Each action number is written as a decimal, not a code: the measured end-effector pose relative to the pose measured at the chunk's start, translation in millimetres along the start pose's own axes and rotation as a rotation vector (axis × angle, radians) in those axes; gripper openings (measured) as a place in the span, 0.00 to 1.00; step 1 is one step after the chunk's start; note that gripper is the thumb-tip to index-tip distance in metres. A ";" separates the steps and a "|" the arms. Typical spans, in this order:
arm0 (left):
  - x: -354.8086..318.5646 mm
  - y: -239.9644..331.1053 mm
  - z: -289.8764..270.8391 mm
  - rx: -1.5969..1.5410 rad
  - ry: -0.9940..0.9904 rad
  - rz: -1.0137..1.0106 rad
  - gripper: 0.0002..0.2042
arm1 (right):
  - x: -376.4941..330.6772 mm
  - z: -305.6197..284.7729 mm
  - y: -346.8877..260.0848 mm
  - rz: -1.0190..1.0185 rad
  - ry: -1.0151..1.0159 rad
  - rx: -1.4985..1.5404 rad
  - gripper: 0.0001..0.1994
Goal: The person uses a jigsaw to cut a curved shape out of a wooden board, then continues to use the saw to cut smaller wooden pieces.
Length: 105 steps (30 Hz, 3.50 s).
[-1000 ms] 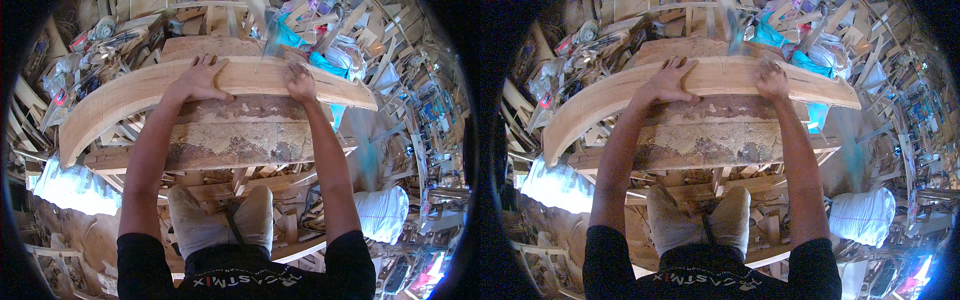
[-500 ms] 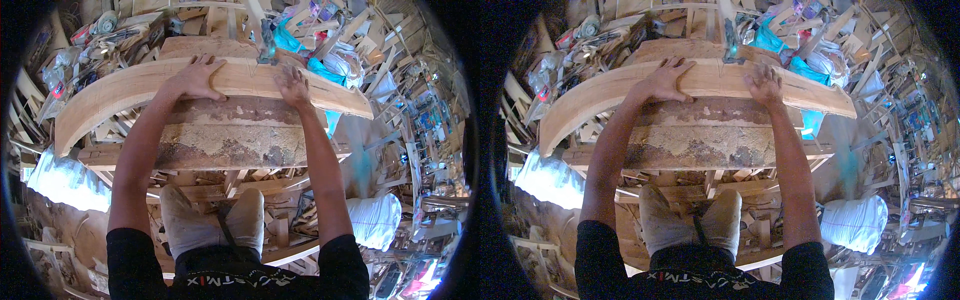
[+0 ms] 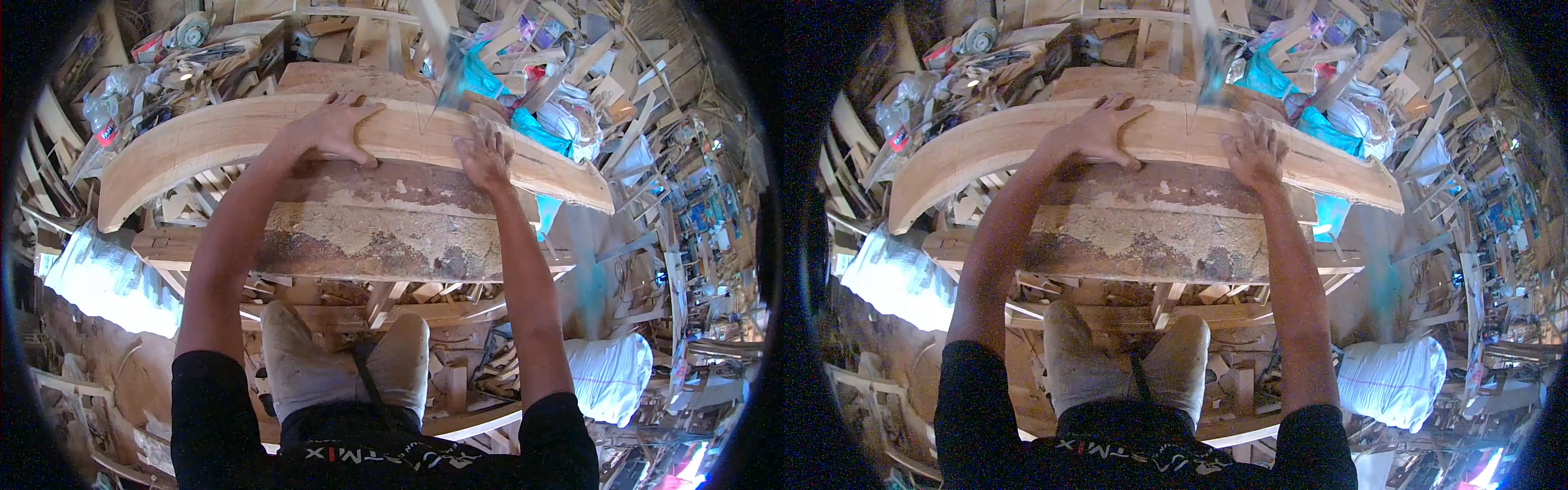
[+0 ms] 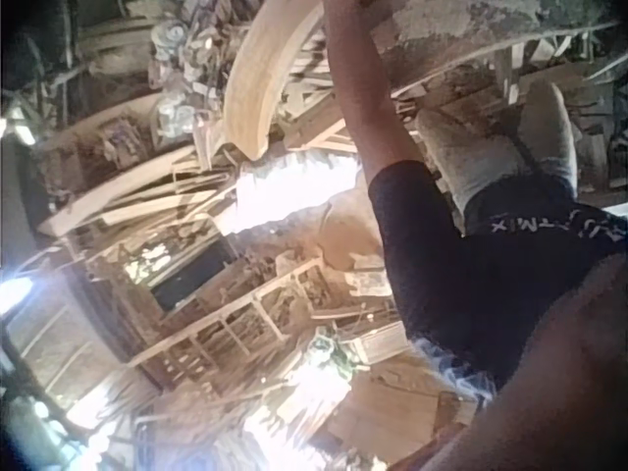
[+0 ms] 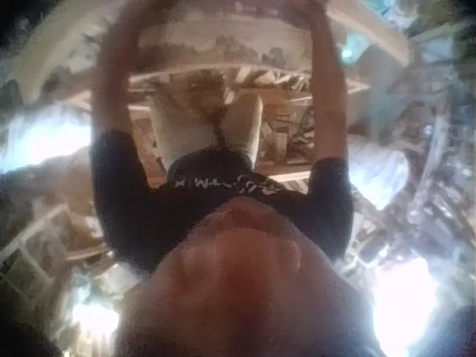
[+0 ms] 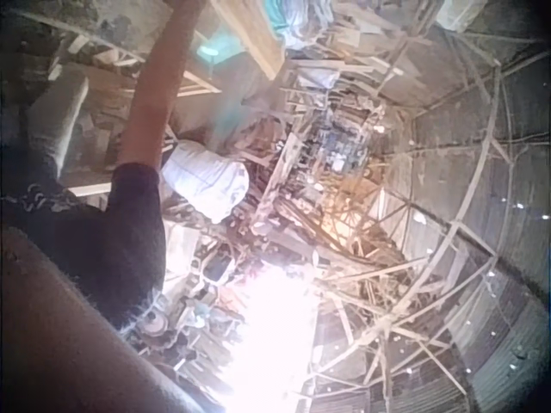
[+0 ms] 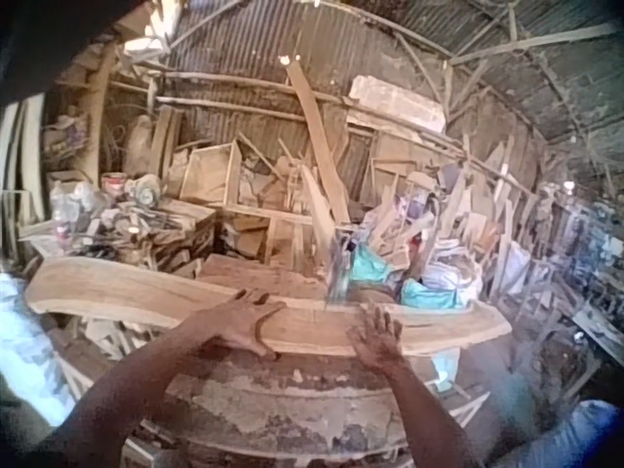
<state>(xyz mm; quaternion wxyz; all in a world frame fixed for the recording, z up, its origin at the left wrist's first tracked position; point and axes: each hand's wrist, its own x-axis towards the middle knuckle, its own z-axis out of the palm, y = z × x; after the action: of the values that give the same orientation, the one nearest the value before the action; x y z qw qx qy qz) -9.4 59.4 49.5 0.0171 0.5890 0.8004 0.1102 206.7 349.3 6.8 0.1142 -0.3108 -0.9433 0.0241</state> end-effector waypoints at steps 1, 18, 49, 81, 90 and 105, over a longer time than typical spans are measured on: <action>-1.1 -0.3 -0.9 -0.024 -0.003 -0.002 0.63 | -0.8 -1.4 -2.3 0.008 -0.007 0.006 0.42; 31.0 61.4 63.2 0.003 0.610 -0.374 0.28 | 59.5 5.9 39.9 -0.277 0.246 0.059 0.38; 43.6 48.8 54.0 0.067 0.422 -0.453 0.30 | 10.6 4.0 -16.2 -0.177 0.344 0.026 0.29; 56.3 41.8 56.2 0.068 0.489 -0.483 0.30 | 14.9 -1.7 -18.2 -0.288 0.401 0.171 0.25; 56.6 44.7 52.9 0.021 0.507 -0.480 0.30 | 25.7 12.2 -7.3 -0.197 0.349 0.114 0.25; 61.7 41.0 57.7 0.006 0.520 -0.488 0.31 | 23.3 1.9 -15.9 -0.293 0.427 0.238 0.25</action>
<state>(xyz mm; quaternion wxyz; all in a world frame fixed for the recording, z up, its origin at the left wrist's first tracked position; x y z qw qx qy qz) 19.3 138.4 7.6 -0.1631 0.3329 0.8954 0.2467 178.8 350.4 11.5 0.3482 -0.1536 -0.9233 0.0522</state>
